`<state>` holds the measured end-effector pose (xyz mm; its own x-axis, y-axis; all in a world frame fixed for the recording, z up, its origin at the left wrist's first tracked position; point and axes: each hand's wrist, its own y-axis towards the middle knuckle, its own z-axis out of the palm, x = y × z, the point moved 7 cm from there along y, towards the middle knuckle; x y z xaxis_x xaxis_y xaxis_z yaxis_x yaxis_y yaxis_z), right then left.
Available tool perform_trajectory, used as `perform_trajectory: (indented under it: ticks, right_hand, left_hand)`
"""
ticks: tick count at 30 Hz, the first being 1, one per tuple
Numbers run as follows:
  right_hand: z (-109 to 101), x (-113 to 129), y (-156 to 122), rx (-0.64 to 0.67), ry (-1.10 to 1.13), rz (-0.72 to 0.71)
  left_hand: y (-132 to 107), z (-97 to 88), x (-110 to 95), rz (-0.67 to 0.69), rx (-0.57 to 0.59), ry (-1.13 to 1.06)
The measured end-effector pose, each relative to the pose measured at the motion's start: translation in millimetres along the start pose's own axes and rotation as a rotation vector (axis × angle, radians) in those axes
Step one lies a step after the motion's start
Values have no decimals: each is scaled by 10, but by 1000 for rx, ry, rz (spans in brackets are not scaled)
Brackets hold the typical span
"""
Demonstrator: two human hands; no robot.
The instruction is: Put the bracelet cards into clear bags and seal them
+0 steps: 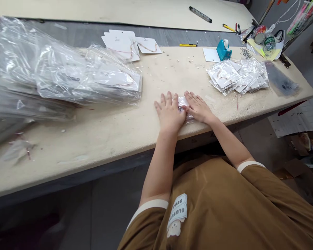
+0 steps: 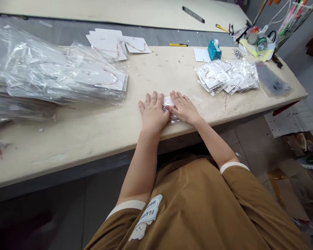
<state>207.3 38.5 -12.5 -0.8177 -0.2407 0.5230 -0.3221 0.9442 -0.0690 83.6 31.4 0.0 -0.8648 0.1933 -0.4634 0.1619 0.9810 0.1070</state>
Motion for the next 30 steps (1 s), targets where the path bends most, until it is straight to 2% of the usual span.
perform_trajectory:
  ticks: [2,4,6,8,10,11,13,17,20,22,24,26,28,30]
  right_hand:
    - [-86,-38,-37,-49,124,24]
    - [-226,-102,-120,-183,290,43]
    - [-384,-177,-248,-389,480,30]
    - [-510,-242,-396,-614,660,-16]
    - [-574,-264,-512,-779,782,-79]
    - [-587,-246,-543,-814,808,-117]
    - [-576,-124,-547,-757,760,-227]
    - [-440,182,-579,-491,515,-414]
    - [-386,256,-685,-430,415,-406]
    - [-433,249,-731,-440,397,-372]
    - [-608,154,-724,-543,436,-310]
    - [-881,-70,-647,-708,510,-189]
    - [-1184,-388,-517,-843,583,-63]
    - [-1488,-753,-378,-890,552,67]
  left_hand:
    - [-54,-124,141,-74,-100,-16]
    - [-158,-292,216,-38,-241,-71]
    - [-298,-419,163,171,-326,-144]
    - [-446,-421,46,429,-272,-179]
    - [-540,-377,-11,551,-220,-171]
    - [-557,-361,-22,570,-217,-162]
    - [-559,-355,-39,582,-242,-147]
    - [-593,-487,-98,625,-360,-141]
    - [-718,-668,-159,688,-488,-122]
    - [-826,-803,-191,721,-609,-121]
    - [-926,-935,-193,717,-760,-158]
    - [-995,-1021,-181,698,-875,-199]
    - [-1023,-1049,-176,693,-916,-224]
    - [-1014,-1039,-164,700,-895,-251]
